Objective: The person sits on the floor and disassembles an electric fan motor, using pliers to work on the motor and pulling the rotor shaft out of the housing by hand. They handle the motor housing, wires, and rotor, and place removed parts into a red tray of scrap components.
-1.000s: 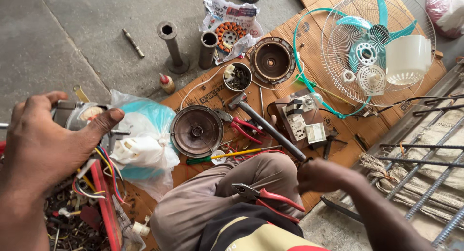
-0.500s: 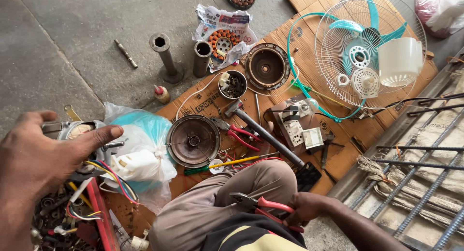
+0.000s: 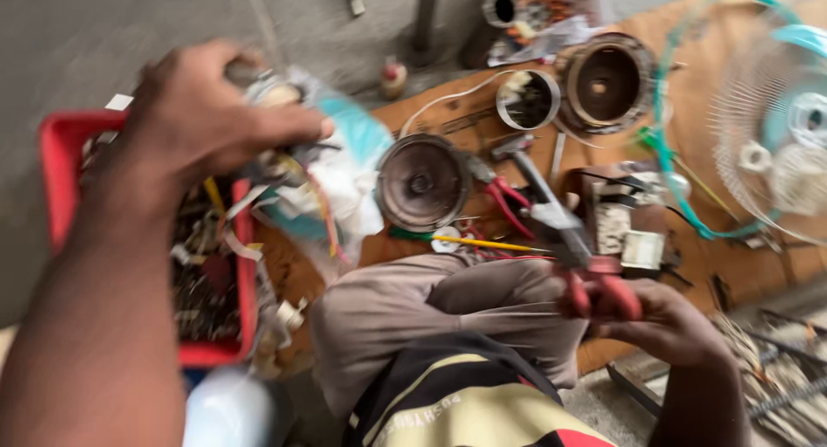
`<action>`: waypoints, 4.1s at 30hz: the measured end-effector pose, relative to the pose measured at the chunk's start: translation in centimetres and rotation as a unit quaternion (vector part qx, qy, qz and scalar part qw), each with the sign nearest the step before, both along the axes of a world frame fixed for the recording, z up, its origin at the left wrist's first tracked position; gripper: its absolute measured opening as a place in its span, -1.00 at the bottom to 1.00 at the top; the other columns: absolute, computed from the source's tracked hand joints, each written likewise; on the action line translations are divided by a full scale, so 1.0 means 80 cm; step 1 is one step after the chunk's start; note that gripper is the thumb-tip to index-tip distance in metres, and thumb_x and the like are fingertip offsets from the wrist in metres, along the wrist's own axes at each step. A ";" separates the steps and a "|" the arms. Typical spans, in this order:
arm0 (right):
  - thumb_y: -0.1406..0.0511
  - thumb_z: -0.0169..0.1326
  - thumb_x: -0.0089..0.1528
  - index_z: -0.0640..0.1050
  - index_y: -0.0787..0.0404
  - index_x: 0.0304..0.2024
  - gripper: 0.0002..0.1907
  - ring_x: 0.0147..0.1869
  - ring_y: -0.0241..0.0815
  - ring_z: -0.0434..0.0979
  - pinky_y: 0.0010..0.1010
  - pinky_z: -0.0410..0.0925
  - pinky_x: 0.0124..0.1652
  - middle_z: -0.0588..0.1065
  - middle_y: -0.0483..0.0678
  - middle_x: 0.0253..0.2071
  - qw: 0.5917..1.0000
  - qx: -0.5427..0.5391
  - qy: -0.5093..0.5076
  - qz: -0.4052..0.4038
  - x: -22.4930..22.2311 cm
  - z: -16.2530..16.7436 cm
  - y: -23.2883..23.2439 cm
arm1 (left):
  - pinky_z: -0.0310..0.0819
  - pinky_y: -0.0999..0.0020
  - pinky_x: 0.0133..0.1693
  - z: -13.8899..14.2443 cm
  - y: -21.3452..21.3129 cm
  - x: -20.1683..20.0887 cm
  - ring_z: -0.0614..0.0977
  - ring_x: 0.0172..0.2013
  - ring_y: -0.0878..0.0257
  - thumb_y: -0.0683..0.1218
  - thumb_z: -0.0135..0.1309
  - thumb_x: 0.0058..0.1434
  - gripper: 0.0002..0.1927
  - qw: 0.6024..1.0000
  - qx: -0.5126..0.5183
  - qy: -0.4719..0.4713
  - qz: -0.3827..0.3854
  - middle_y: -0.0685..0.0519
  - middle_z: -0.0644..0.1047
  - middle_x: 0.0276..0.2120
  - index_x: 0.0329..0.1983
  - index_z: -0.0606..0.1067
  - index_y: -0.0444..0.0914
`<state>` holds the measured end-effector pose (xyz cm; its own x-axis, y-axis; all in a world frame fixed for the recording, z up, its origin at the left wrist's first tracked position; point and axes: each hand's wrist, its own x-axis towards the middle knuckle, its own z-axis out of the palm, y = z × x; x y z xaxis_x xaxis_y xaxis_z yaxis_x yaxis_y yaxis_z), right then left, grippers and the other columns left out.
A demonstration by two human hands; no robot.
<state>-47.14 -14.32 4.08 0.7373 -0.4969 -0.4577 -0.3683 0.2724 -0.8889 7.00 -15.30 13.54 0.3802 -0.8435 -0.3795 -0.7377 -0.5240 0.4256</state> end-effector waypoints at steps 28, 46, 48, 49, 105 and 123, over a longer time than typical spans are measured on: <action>0.51 0.29 0.16 0.28 0.23 0.27 -0.31 -0.05 -0.19 0.63 -0.25 0.58 -0.09 0.51 -0.02 -0.05 0.980 0.046 -0.161 -0.107 0.360 -0.010 -0.008 | 0.59 0.17 -0.13 -0.016 0.014 -0.004 0.70 -0.20 0.03 0.23 0.53 -0.22 -0.24 0.981 -0.189 0.029 -0.029 -0.18 0.66 -0.19 -0.05 0.61 -0.32; 0.38 0.38 0.06 0.61 0.23 0.05 -0.52 -0.10 -0.33 0.64 -0.45 0.50 0.00 0.70 -0.09 -0.15 0.925 0.229 0.276 0.127 -0.013 -0.100 0.071 | 0.49 0.11 0.07 -0.035 -0.016 -0.023 0.58 0.09 -0.09 0.59 0.20 -0.11 0.10 0.963 -0.146 0.078 0.213 -0.31 0.51 0.07 0.19 0.42 -0.33; 0.19 0.35 0.17 0.65 0.13 0.02 -0.62 -0.12 -0.34 0.66 -0.44 0.50 -0.04 0.70 -0.13 -0.16 0.892 0.065 0.323 0.311 -0.011 -0.097 0.040 | 0.49 0.09 0.08 -0.037 -0.015 -0.022 0.59 0.09 -0.11 0.60 0.15 -0.06 0.07 0.964 -0.135 0.075 0.217 -0.33 0.51 0.07 0.16 0.45 -0.35; 0.09 0.33 0.23 0.66 0.09 0.00 -0.64 -0.14 -0.34 0.68 -0.44 0.50 -0.05 0.69 -0.14 -0.17 0.854 -0.020 0.338 0.396 -0.002 -0.092 0.019 | 0.50 0.09 0.08 -0.039 -0.016 -0.022 0.60 0.09 -0.11 0.62 0.12 -0.05 0.08 0.966 -0.125 0.074 0.214 -0.34 0.51 0.07 0.15 0.45 -0.37; 0.60 -0.06 0.38 0.31 0.28 0.34 -0.52 0.25 -0.14 0.55 -0.30 0.44 0.33 0.48 0.03 0.20 0.814 0.268 -0.431 -0.284 0.504 -0.028 -0.145 | 0.43 0.07 -0.32 -0.124 0.156 -0.009 0.59 -0.36 -0.06 -0.15 0.12 0.46 -0.76 0.834 -0.498 -0.015 0.237 -0.11 0.53 -0.40 -0.35 0.48 -0.34; 0.52 0.16 0.35 0.48 0.21 0.04 -0.74 -0.24 -0.39 0.44 -0.58 0.28 -0.30 0.58 -0.05 -0.04 0.893 0.090 -0.353 -0.265 0.451 -0.029 -0.118 | 0.47 0.13 -0.23 -0.106 0.199 0.040 0.62 -0.27 -0.03 -0.22 0.14 0.44 -0.86 0.903 -0.415 -0.024 0.110 -0.20 0.58 -0.25 0.01 0.63 -0.34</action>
<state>-11.05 -23.77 1.75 0.5563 -0.8272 -0.0789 0.4900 0.4032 -0.7729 10.17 0.64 5.08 0.5729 -0.7315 0.3697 -0.6819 -0.1751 0.7102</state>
